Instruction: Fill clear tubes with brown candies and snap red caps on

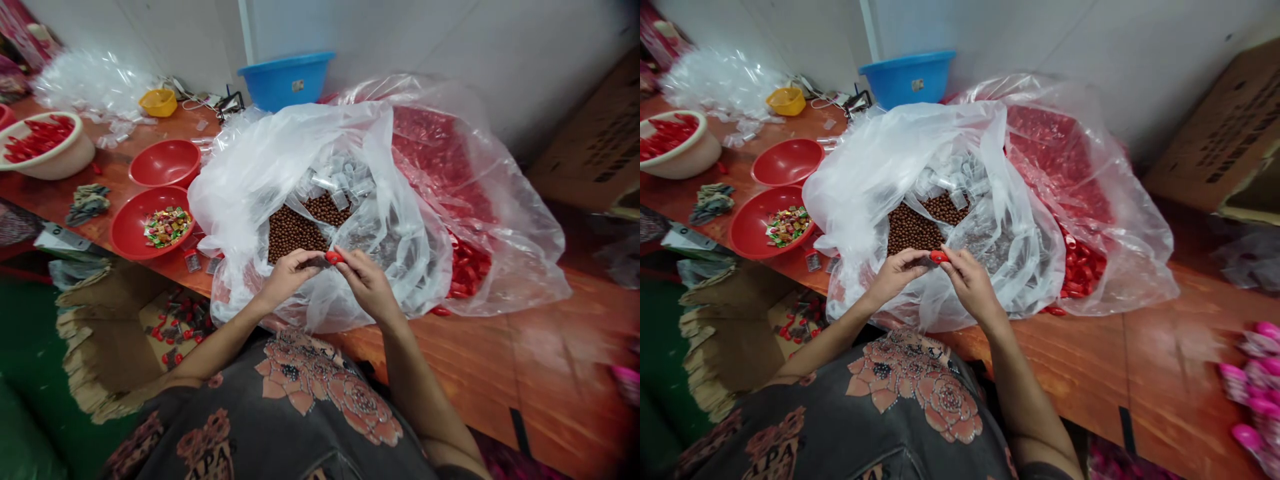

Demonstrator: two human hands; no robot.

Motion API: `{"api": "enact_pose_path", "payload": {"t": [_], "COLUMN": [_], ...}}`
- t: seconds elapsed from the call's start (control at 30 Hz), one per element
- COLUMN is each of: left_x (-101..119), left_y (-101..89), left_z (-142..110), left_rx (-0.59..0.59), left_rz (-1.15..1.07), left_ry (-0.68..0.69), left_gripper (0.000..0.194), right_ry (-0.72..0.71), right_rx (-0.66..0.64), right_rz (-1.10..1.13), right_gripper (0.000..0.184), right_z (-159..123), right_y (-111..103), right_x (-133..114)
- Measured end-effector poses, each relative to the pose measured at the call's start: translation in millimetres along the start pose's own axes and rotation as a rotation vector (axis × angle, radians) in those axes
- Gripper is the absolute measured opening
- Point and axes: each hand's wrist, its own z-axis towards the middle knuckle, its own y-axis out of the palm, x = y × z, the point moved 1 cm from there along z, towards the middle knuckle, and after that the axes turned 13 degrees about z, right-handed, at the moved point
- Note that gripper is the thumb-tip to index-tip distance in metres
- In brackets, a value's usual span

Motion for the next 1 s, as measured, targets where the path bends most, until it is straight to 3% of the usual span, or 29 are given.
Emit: {"api": "enact_pose_path", "payload": {"t": [0.2,0.33,0.43,0.57,0.73,1.0], "left_x": [4,4,3,1,-3,-3], "left_y": [-3.5,-3.2,-1.3,4.1,13.1,17.8], "left_z": [1,1,2,4,5,0], "left_rx": [0.036,0.002,-0.009,-0.002,-0.004,0.036], "left_rz": [0.069,0.054,0.032,-0.063,-0.323,-0.358], "left_ry": [0.109,0.131,0.120,-0.003,-0.228,-0.291], "left_gripper": [0.028,0.027,0.028,0.031,0.044,0.039], "right_ry": [0.148,0.211,0.117,-0.143,-0.402,-0.482], "right_rx": [-0.129,-0.099,-0.029,0.039,-0.031,-0.073], "right_rz": [0.109,0.181,0.078,-0.171,-0.522,-0.584], "right_gripper": [0.039,0.038,0.033,0.029,0.063,0.077], "right_z": [-3,0,3,2,0,2], "right_y": [-3,-6,-6,-3,4,7], "right_x": [-4,-3,-3,-4,6,21]}}
